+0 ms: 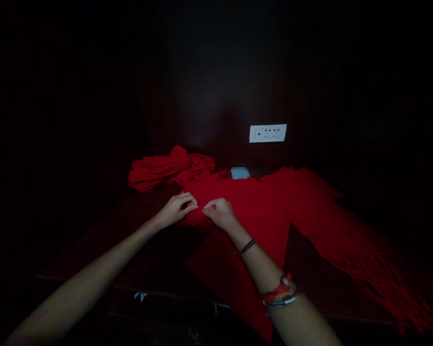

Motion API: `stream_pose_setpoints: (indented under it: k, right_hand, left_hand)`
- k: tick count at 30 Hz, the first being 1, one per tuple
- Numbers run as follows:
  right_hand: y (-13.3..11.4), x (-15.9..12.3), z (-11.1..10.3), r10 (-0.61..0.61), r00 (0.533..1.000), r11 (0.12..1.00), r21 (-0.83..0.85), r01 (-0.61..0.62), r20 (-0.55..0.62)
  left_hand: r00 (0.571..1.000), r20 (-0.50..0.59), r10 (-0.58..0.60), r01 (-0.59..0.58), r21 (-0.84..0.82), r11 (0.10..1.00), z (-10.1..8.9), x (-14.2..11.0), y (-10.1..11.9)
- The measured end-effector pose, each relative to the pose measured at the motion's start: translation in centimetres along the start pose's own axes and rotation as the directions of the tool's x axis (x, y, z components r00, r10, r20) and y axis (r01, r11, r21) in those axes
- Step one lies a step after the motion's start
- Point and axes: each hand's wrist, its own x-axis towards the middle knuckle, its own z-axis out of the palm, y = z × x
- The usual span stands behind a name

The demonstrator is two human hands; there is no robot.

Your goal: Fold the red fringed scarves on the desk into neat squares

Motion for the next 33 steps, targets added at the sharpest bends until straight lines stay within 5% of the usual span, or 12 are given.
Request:
stream_pose_setpoints:
  k: [8, 15, 18, 26, 29, 33]
  right_hand:
    - [-0.8, -0.4, 0.4, 0.02, 0.993, 0.999, -0.042, -0.026, -0.12]
    - [-0.8, -0.2, 1.0, 0.051, 0.984, 0.999, 0.009, -0.05, -0.168]
    - [-0.6, 0.1, 1.1, 0.048, 0.985, 0.997, 0.063, -0.037, -0.168]
    - [0.2, 0.0, -0.1, -0.014, 0.991, 0.881, 0.47, -0.051, 0.133]
    - [0.2, 0.1, -0.4, 0.038, 0.996, 0.932, 0.358, -0.062, 0.075]
    - [0.2, 0.2, -0.7, 0.06, 0.979, 0.996, -0.046, -0.07, -0.194]
  left_hand:
    - [0.985, 0.029, -0.172, 0.172, 0.015, 0.985, 0.3, -0.3, 1.1]
    - [0.978, -0.205, -0.035, 0.054, 0.087, 0.995, -0.1, -0.5, 2.9]
    - [0.975, -0.224, -0.002, 0.016, 0.061, 0.998, 0.0, -0.5, 3.3]
    - [0.99, -0.117, -0.075, 0.067, -0.068, 0.995, 1.4, -0.2, 1.6]
    - [0.985, -0.041, -0.168, 0.156, -0.209, 0.965, 2.2, -0.2, 0.6]
    - [0.948, -0.051, -0.315, 0.289, -0.278, 0.916, 2.2, -0.2, -0.1]
